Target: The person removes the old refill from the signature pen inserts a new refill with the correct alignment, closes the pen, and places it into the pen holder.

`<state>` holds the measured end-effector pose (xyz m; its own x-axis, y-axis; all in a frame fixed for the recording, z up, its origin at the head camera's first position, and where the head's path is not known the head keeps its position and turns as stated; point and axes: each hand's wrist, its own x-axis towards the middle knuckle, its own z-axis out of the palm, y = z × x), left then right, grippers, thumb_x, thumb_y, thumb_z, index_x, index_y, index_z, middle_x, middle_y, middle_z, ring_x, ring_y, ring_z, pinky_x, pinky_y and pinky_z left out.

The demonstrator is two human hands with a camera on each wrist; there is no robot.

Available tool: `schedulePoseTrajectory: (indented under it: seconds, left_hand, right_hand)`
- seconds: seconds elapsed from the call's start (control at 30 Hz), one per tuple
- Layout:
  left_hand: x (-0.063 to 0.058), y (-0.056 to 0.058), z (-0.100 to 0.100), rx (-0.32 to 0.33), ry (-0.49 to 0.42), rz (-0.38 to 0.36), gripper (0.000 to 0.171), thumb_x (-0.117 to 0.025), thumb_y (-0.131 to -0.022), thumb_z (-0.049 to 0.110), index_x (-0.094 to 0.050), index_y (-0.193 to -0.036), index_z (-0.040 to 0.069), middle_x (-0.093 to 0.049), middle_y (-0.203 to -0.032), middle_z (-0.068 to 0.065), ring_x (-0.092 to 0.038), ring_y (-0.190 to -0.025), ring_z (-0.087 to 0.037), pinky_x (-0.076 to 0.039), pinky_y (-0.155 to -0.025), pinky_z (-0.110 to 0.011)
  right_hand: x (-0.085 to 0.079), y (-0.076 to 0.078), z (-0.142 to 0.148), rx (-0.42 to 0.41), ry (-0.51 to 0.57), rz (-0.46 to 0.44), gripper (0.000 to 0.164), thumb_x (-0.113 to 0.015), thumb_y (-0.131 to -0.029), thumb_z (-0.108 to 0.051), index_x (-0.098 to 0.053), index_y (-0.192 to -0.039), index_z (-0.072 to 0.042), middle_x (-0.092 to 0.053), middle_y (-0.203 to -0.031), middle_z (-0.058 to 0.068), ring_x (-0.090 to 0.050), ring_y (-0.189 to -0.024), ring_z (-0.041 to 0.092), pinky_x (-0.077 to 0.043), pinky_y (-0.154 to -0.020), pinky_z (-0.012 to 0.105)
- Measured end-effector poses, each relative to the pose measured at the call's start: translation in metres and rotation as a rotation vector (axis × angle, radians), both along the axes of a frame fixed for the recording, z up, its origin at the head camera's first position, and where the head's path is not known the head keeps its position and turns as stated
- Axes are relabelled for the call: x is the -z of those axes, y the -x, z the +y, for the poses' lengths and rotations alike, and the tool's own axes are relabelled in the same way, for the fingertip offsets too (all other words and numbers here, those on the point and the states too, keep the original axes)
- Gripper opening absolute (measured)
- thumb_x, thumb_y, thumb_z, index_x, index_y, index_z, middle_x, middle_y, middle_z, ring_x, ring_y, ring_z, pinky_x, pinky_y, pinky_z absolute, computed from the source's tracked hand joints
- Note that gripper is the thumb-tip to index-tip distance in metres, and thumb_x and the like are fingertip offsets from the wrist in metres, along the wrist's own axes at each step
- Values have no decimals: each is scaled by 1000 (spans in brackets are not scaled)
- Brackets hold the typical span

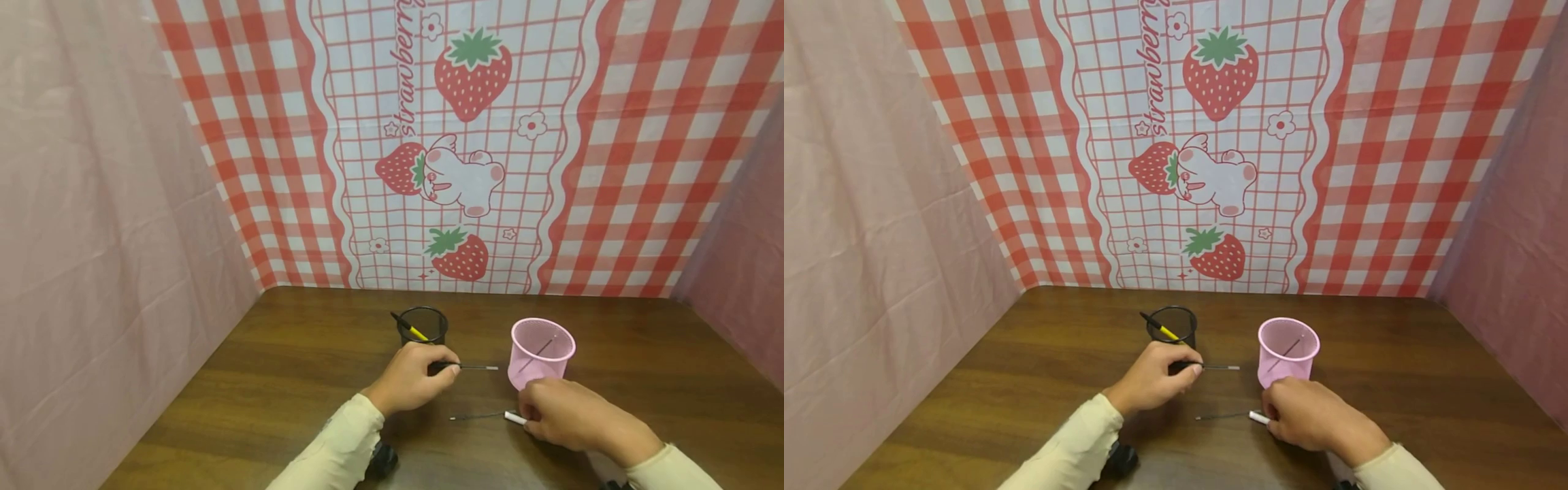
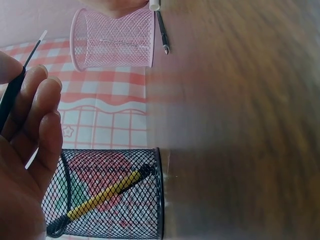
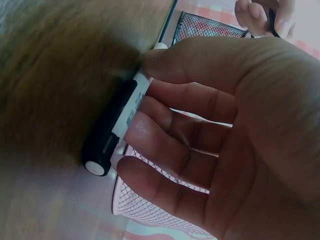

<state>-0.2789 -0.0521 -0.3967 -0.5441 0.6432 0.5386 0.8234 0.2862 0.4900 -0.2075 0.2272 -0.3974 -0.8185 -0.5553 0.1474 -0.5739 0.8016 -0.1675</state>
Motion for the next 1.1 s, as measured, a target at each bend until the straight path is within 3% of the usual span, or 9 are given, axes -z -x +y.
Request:
schedulePoseTrajectory:
  seconds: [1.1]
  left_hand:
    - [0,-1,0,7,-4,12,20,-62,-96,21,-75,-103,8,-71,-88,7,-57,-71,3,-47,-68,-15]
  right_hand:
    - [1,-2,0,14,-17,40,31,-75,-68,-16,-48,-65,-32,-39,-63,-20,-39,-56,0,-36,-49,27]
